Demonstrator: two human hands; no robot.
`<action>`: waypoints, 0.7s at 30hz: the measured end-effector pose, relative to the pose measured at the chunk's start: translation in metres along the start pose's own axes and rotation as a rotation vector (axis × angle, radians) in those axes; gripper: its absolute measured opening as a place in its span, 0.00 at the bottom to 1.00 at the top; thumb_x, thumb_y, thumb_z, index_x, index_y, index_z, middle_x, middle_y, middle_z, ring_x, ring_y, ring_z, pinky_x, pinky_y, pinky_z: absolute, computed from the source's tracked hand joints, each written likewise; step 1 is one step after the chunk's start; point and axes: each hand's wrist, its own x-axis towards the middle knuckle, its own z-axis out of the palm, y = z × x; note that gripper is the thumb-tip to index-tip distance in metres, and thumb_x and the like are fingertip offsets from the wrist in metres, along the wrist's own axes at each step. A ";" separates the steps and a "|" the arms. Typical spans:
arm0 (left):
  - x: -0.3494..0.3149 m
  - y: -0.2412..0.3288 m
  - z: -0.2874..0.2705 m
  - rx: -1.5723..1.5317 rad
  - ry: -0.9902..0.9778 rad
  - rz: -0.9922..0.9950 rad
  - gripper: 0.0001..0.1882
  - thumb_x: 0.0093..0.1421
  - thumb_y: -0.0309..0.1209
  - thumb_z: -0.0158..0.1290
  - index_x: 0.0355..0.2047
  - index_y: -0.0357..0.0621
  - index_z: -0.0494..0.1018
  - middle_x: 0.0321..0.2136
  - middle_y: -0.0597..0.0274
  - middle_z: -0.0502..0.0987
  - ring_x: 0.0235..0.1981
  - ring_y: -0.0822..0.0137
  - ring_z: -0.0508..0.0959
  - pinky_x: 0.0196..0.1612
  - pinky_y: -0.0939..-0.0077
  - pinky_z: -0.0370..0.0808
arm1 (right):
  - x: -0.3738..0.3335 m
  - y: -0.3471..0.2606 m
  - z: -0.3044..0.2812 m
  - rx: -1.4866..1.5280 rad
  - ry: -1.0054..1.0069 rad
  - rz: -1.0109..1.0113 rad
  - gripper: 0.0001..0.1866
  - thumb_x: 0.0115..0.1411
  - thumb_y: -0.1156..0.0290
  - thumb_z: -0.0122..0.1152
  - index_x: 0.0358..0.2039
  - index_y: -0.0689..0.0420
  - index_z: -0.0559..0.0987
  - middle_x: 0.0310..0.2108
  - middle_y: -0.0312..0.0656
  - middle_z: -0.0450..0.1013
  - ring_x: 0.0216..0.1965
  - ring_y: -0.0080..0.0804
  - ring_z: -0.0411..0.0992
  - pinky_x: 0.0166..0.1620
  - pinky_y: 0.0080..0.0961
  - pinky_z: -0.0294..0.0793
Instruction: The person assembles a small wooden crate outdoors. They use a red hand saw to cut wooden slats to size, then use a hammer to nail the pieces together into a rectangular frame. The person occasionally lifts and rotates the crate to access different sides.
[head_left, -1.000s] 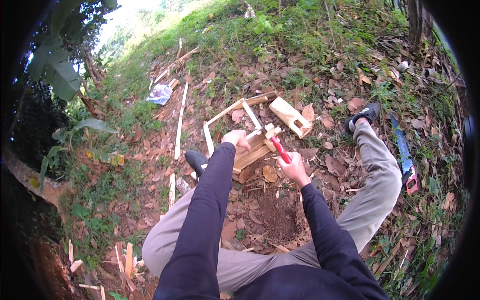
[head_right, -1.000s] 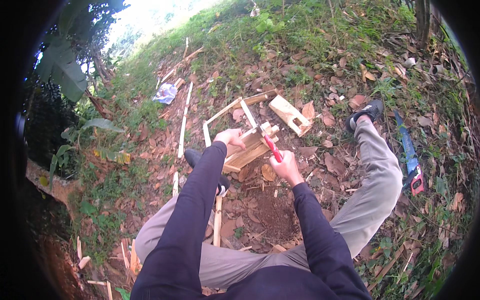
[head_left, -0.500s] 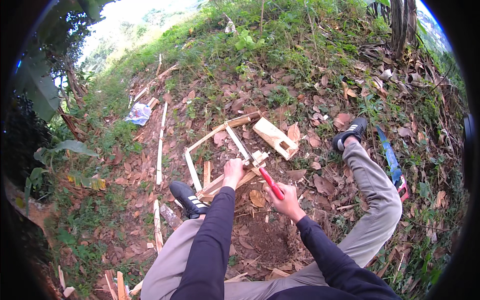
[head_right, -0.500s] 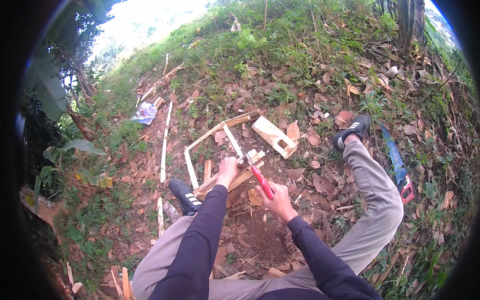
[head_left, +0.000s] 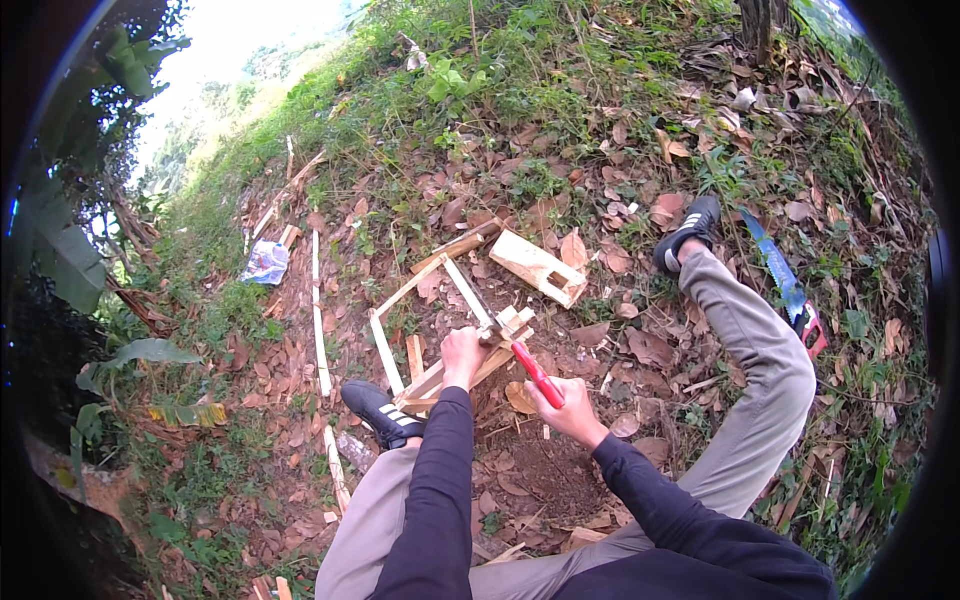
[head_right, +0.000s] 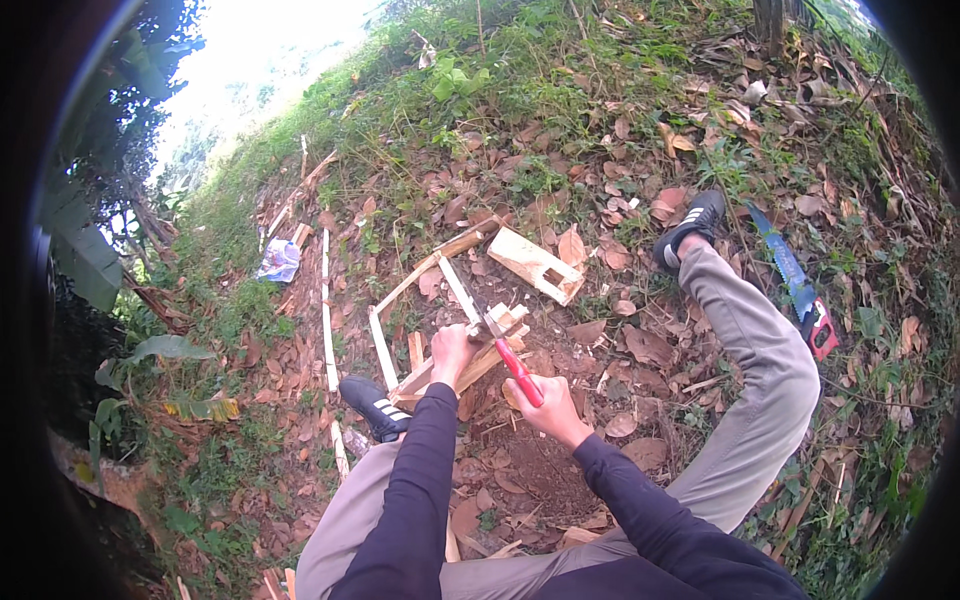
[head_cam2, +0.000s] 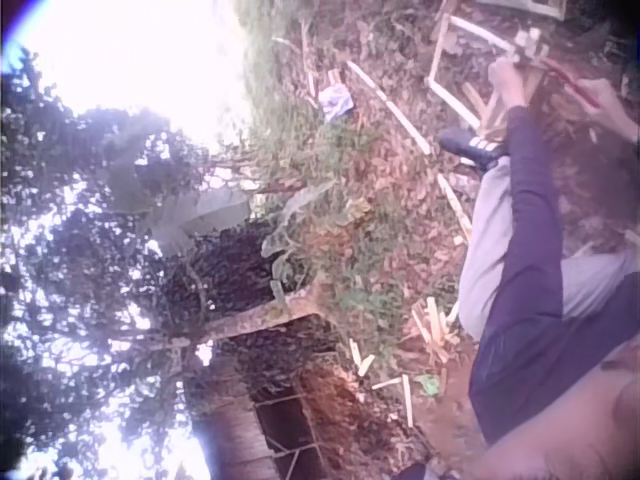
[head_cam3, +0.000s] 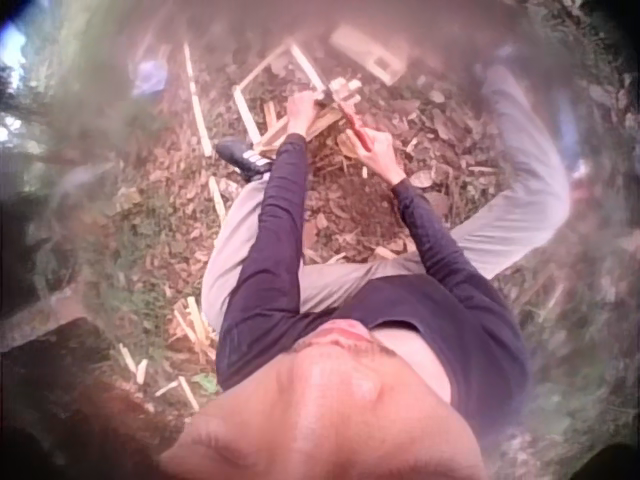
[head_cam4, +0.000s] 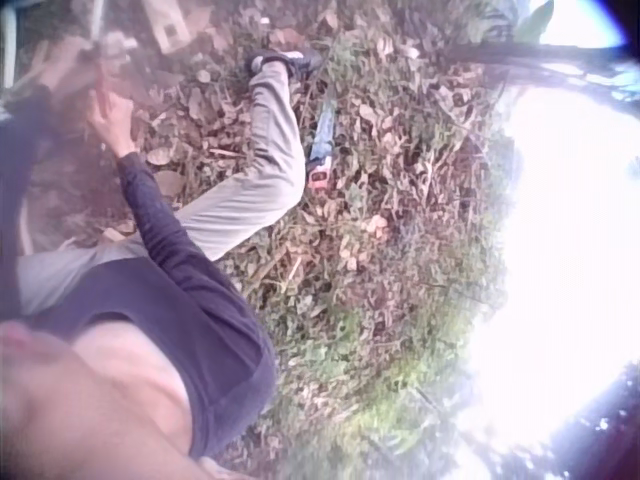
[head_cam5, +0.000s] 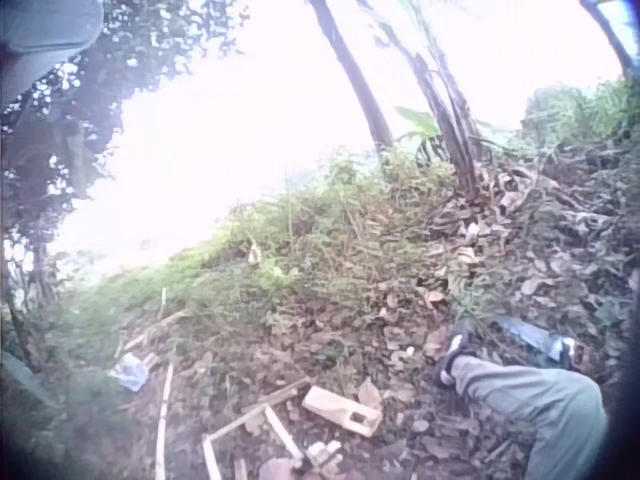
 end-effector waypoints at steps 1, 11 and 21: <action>0.000 0.001 -0.001 0.018 -0.029 -0.016 0.20 0.49 0.48 0.66 0.28 0.41 0.82 0.26 0.44 0.82 0.33 0.46 0.84 0.38 0.56 0.80 | -0.004 -0.002 -0.002 0.011 -0.011 -0.021 0.17 0.63 0.65 0.64 0.22 0.62 0.75 0.12 0.46 0.64 0.12 0.37 0.62 0.21 0.34 0.62; -0.001 0.010 -0.009 0.025 0.007 0.004 0.18 0.52 0.45 0.63 0.29 0.41 0.83 0.29 0.45 0.82 0.35 0.47 0.84 0.40 0.56 0.80 | -0.020 0.018 -0.011 0.002 -0.005 -0.071 0.09 0.61 0.70 0.63 0.27 0.62 0.78 0.14 0.48 0.67 0.15 0.41 0.70 0.22 0.33 0.66; 0.019 -0.007 -0.013 0.034 -0.064 0.057 0.22 0.46 0.47 0.70 0.32 0.42 0.83 0.28 0.47 0.82 0.34 0.48 0.84 0.40 0.57 0.80 | -0.100 -0.010 -0.075 0.005 0.106 0.004 0.06 0.56 0.74 0.63 0.23 0.60 0.79 0.12 0.43 0.67 0.12 0.32 0.67 0.21 0.29 0.65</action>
